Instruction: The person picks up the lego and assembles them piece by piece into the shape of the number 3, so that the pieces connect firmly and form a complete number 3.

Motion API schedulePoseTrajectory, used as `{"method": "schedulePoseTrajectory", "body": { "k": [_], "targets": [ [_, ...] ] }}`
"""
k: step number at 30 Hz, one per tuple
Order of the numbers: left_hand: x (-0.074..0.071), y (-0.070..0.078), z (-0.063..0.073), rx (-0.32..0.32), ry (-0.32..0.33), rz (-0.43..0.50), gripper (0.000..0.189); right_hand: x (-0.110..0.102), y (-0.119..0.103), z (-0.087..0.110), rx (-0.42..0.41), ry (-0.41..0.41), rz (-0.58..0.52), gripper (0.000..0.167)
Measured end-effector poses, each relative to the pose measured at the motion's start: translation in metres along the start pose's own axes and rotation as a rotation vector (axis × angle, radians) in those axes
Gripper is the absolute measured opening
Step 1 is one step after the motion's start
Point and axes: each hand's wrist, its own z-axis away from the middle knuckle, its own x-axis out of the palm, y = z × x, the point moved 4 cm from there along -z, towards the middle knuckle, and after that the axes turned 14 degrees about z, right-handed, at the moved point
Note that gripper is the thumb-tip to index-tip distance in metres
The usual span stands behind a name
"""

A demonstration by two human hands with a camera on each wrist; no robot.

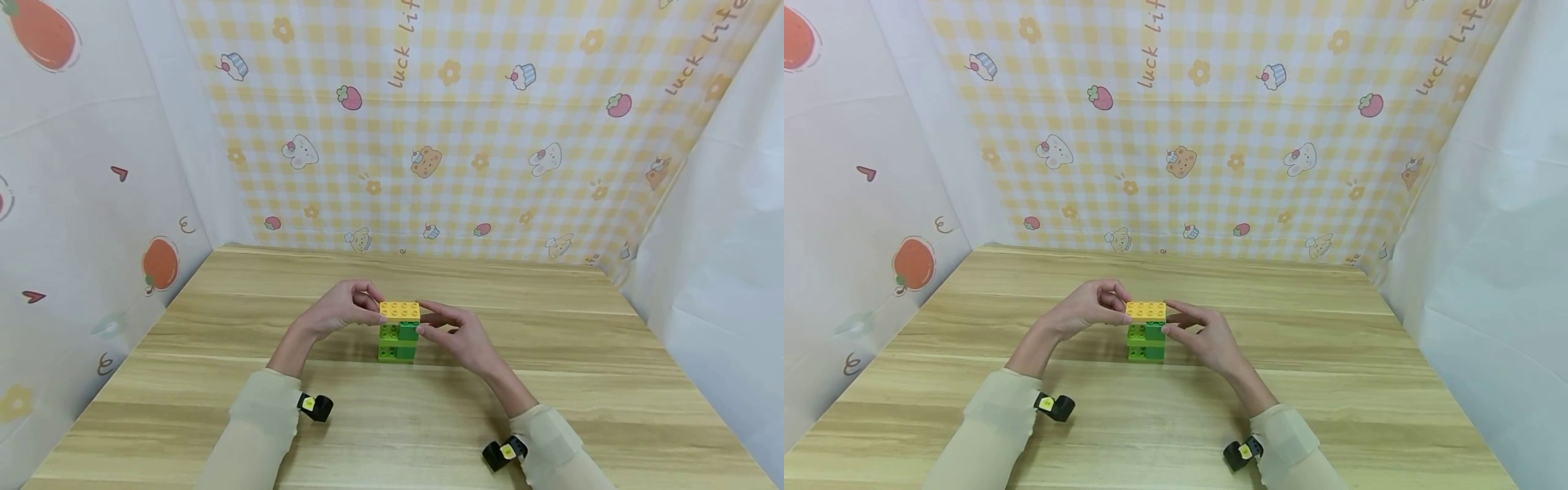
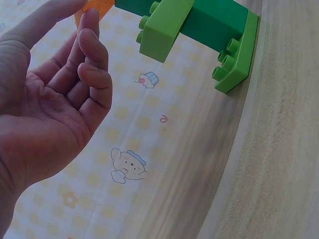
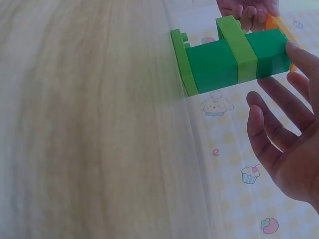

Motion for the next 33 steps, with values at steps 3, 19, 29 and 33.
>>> {"method": "schedulePoseTrajectory", "body": {
  "k": [3, 19, 29, 33],
  "targets": [
    [0.0004, 0.0001, -0.0001, 0.003, -0.006, -0.002, 0.025, 0.0000, -0.0005, 0.0001, -0.002, 0.000, -0.002, 0.049],
    [0.0024, 0.0017, 0.0000, 0.021, -0.045, 0.018, 0.025, -0.0006, -0.0070, 0.0010, -0.030, 0.023, -0.003, 0.041],
    [0.0036, 0.0006, -0.0005, 0.019, -0.064, 0.023, 0.023, -0.0008, -0.0090, 0.0013, -0.043, 0.025, -0.007, 0.039],
    [0.0045, -0.0009, -0.0007, 0.002, -0.081, 0.024, 0.023, -0.0010, -0.0097, 0.0015, -0.050, 0.027, -0.006, 0.038]
  ]
}}
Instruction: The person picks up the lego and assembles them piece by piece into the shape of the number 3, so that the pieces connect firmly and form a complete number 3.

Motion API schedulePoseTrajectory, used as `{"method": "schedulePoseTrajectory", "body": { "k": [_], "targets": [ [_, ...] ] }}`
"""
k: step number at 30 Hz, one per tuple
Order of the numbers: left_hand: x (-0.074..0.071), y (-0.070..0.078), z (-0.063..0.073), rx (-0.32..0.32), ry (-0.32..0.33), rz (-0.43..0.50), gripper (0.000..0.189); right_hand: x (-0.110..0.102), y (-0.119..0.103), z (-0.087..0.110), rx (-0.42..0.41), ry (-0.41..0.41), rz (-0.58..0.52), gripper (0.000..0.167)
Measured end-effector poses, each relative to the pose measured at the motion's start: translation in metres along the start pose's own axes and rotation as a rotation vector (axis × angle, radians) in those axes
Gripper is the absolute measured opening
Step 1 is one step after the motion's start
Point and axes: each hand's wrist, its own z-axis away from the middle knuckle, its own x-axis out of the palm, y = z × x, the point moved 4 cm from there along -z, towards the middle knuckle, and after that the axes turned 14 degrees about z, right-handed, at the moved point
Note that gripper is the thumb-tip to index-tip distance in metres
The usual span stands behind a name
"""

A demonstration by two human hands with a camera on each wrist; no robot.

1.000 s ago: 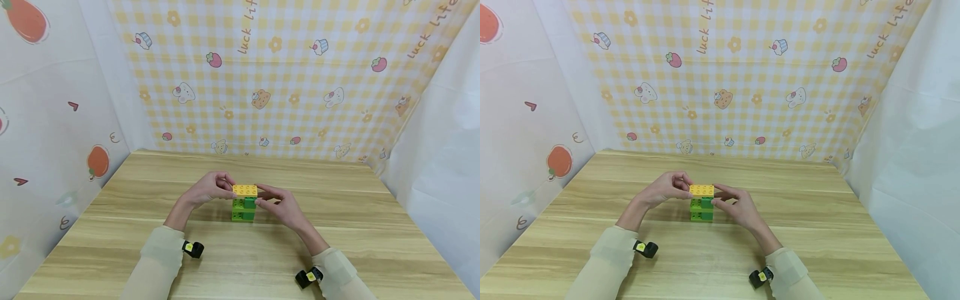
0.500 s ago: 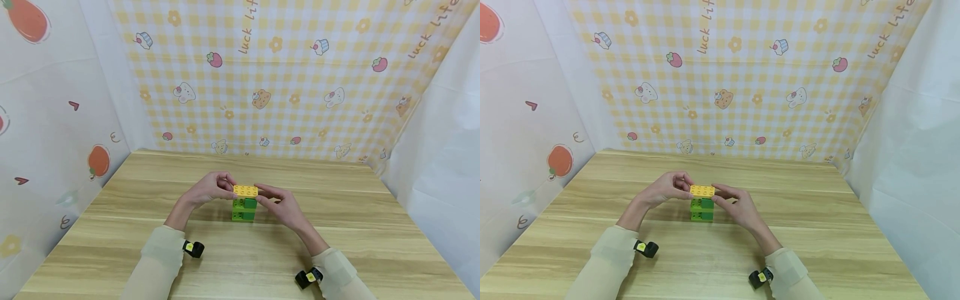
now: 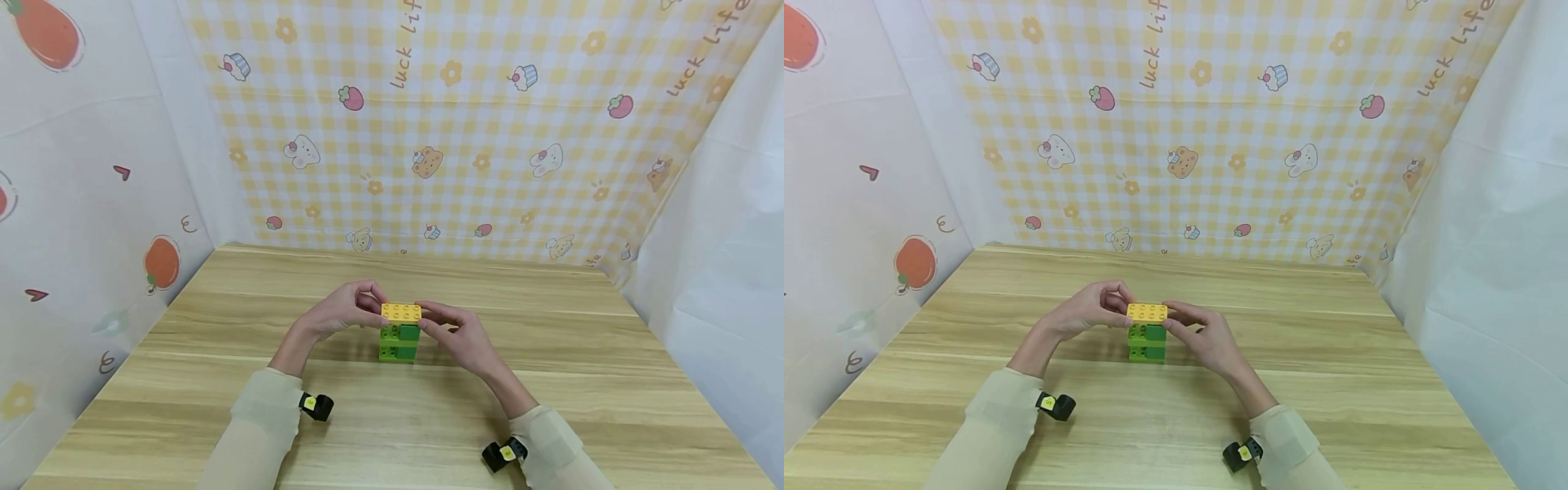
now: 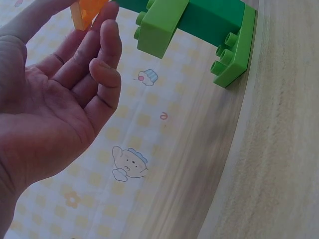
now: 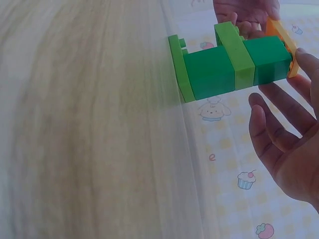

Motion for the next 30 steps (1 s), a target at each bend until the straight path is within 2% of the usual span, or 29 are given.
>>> {"method": "schedulePoseTrajectory", "body": {
  "k": [17, 30],
  "targets": [
    [0.0012, -0.0019, -0.0013, -0.014, -0.046, -0.003, 0.027, 0.0001, -0.0016, 0.0008, -0.031, -0.011, -0.050, 0.038],
    [0.0014, -0.0011, -0.0006, -0.009, -0.047, -0.003, 0.027, -0.0002, -0.0043, 0.0011, -0.026, -0.020, -0.084, 0.038]
  ]
}}
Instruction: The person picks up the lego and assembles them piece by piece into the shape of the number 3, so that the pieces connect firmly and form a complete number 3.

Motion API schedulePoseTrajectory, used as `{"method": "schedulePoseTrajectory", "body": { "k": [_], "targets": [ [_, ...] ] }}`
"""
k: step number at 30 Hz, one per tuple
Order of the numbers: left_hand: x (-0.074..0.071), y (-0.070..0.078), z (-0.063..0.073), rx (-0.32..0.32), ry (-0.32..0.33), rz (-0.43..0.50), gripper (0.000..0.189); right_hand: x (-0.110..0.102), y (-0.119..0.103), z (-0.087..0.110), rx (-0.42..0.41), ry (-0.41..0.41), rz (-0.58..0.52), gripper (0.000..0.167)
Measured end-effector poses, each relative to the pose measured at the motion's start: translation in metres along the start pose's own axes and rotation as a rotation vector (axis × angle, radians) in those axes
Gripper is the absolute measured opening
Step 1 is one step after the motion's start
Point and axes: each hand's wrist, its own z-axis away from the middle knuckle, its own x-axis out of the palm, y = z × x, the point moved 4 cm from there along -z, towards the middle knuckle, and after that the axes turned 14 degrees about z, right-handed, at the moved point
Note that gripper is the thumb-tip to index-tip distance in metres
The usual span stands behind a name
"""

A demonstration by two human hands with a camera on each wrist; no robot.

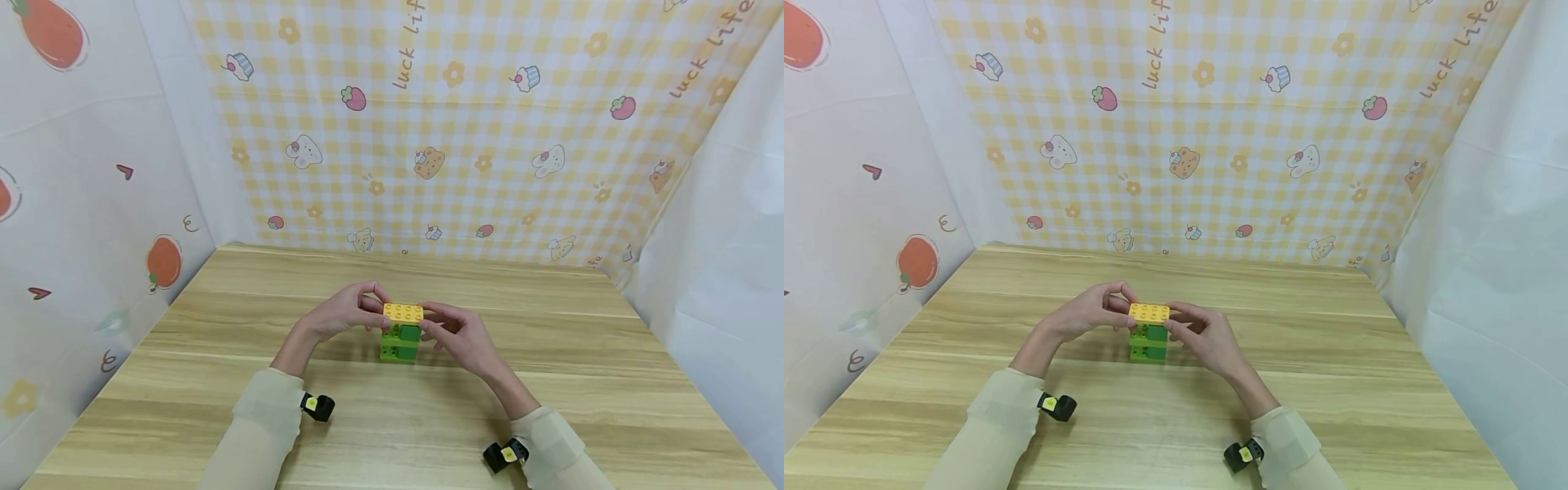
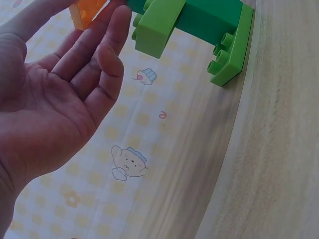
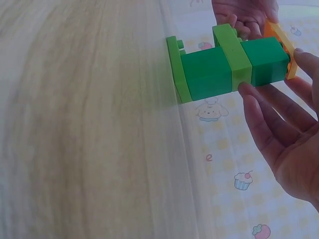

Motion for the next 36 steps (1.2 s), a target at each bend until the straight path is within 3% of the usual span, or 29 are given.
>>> {"method": "schedulePoseTrajectory", "body": {
  "k": [36],
  "targets": [
    [-0.0044, 0.0000, 0.0013, 0.064, 0.076, -0.148, 0.024, -0.0018, 0.0038, 0.0006, 0.038, 0.019, 0.052, 0.045]
  ]
}}
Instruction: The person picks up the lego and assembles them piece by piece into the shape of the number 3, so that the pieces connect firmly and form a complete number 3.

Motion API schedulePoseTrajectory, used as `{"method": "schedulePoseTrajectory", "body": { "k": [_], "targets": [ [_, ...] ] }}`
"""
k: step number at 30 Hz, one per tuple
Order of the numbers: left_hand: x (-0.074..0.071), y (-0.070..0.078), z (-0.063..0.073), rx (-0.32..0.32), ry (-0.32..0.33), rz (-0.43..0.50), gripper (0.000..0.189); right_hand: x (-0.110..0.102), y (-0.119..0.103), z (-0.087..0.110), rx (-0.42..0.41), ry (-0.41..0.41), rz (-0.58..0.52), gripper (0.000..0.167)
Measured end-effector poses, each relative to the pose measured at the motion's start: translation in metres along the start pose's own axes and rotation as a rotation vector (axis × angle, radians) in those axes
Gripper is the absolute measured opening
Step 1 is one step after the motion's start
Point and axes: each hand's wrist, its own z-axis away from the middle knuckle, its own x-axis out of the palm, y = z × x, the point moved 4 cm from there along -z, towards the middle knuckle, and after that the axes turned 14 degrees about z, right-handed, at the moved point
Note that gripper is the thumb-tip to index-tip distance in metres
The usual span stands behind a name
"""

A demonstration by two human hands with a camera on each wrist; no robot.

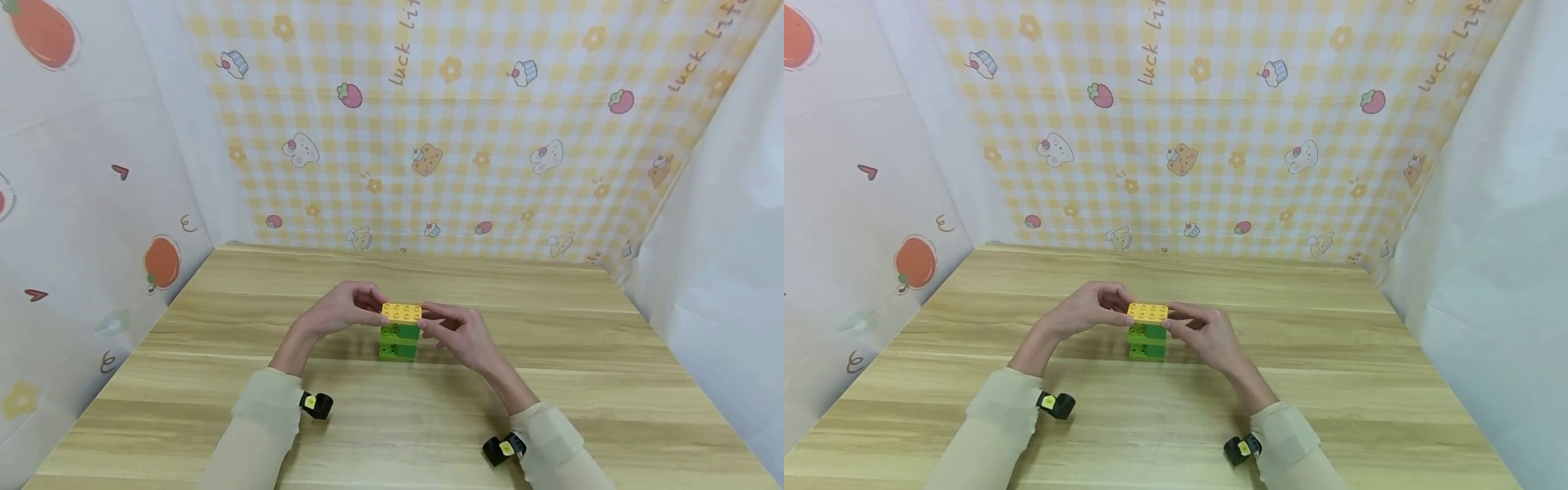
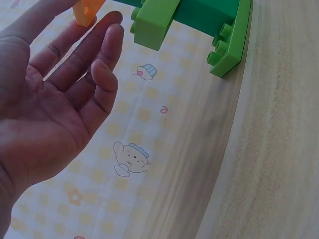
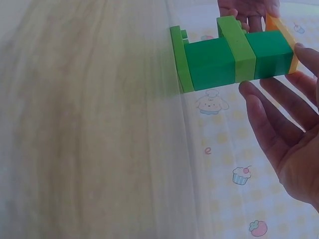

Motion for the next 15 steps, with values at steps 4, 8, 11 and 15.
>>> {"method": "schedulePoseTrajectory", "body": {
  "k": [4, 8, 11, 15],
  "targets": [
    [-0.0002, 0.0020, 0.0000, 0.001, 0.007, -0.008, 0.023, -0.0007, -0.0005, -0.0019, -0.014, 0.005, 0.014, 0.043],
    [-0.0003, 0.0028, -0.0003, -0.003, 0.011, -0.011, 0.023, -0.0008, -0.0003, -0.0028, -0.019, 0.008, 0.024, 0.042],
    [0.0000, 0.0019, -0.0007, -0.015, 0.006, -0.012, 0.022, -0.0006, 0.0002, -0.0025, -0.017, 0.008, 0.025, 0.043],
    [0.0022, 0.0002, -0.0012, -0.031, -0.012, -0.005, 0.022, -0.0004, 0.0009, -0.0008, -0.022, 0.009, 0.026, 0.043]
  ]
}}
